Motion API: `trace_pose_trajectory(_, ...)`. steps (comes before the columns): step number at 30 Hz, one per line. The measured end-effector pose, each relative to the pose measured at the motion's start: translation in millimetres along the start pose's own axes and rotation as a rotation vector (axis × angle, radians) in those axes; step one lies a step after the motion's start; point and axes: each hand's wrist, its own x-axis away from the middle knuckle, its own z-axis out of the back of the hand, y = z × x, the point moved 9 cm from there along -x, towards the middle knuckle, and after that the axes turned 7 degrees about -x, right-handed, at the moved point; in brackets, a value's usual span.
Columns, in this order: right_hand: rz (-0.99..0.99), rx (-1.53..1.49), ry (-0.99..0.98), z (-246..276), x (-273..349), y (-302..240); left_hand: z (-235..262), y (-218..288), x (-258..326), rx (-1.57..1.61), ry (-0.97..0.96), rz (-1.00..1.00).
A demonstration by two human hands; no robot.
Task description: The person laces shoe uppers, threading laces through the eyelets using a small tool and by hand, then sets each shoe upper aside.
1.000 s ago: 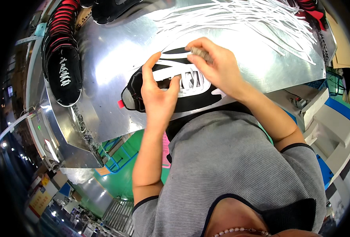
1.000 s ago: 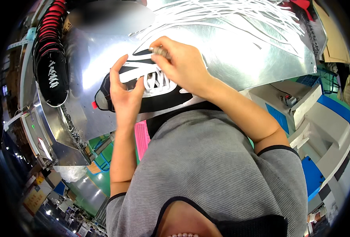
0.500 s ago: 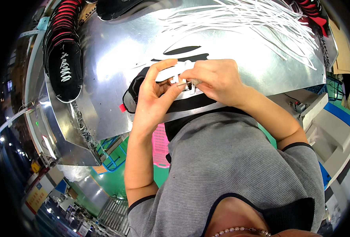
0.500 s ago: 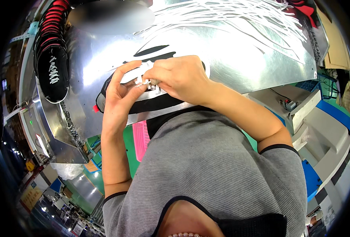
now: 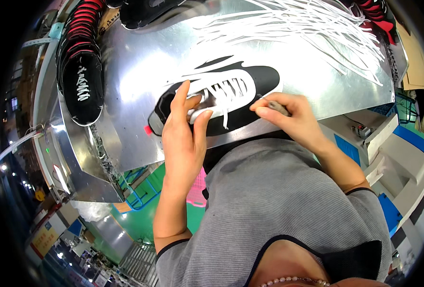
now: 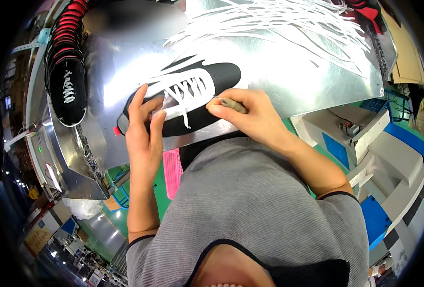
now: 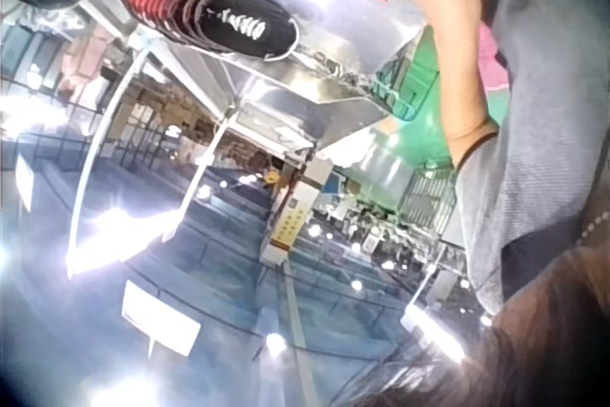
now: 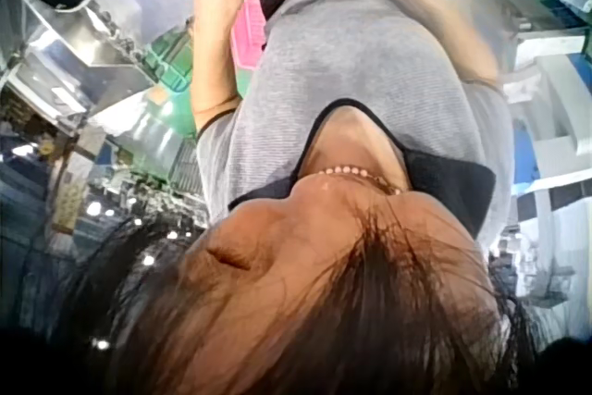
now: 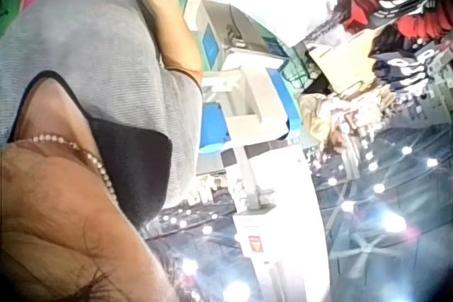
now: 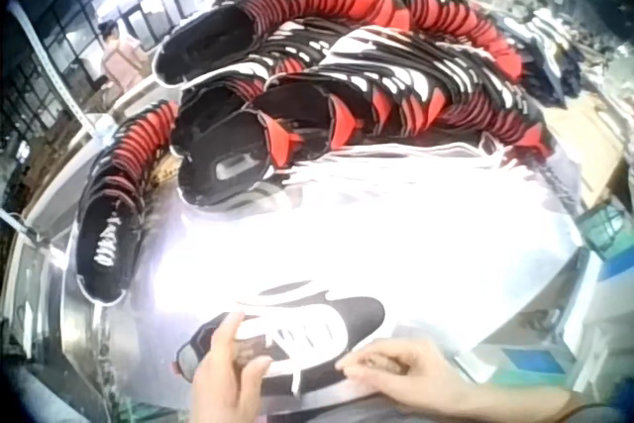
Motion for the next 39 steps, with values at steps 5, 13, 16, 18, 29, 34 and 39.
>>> trace_pose_trajectory(5,0.06,0.002,-0.084,-47,-22,11,-7,2,16,-0.113,-0.036,-0.014)
trace_pose_trajectory(13,0.378,-0.093,-0.02,-57,-28,-18,-3,-5,20,-0.026,-0.047,0.055)
trace_pose_trajectory(16,0.411,-0.031,0.024,-58,-31,-15,-6,-7,19,-0.029,-0.049,0.046)
trace_pose_trajectory(18,0.421,-0.085,0.006,-58,-28,-17,-5,-3,16,-0.125,0.02,0.006)
trace_pose_trajectory(29,0.322,0.255,-0.08,-47,-6,-16,-6,0,17,-0.195,0.096,-0.146)
trace_pose_trajectory(34,0.193,0.281,-0.152,-47,-13,-14,-7,0,17,-0.145,0.068,-0.164)
trace_pose_trajectory(39,0.334,0.451,-0.083,-67,-22,-27,-16,17,18,-0.214,0.078,-0.303)
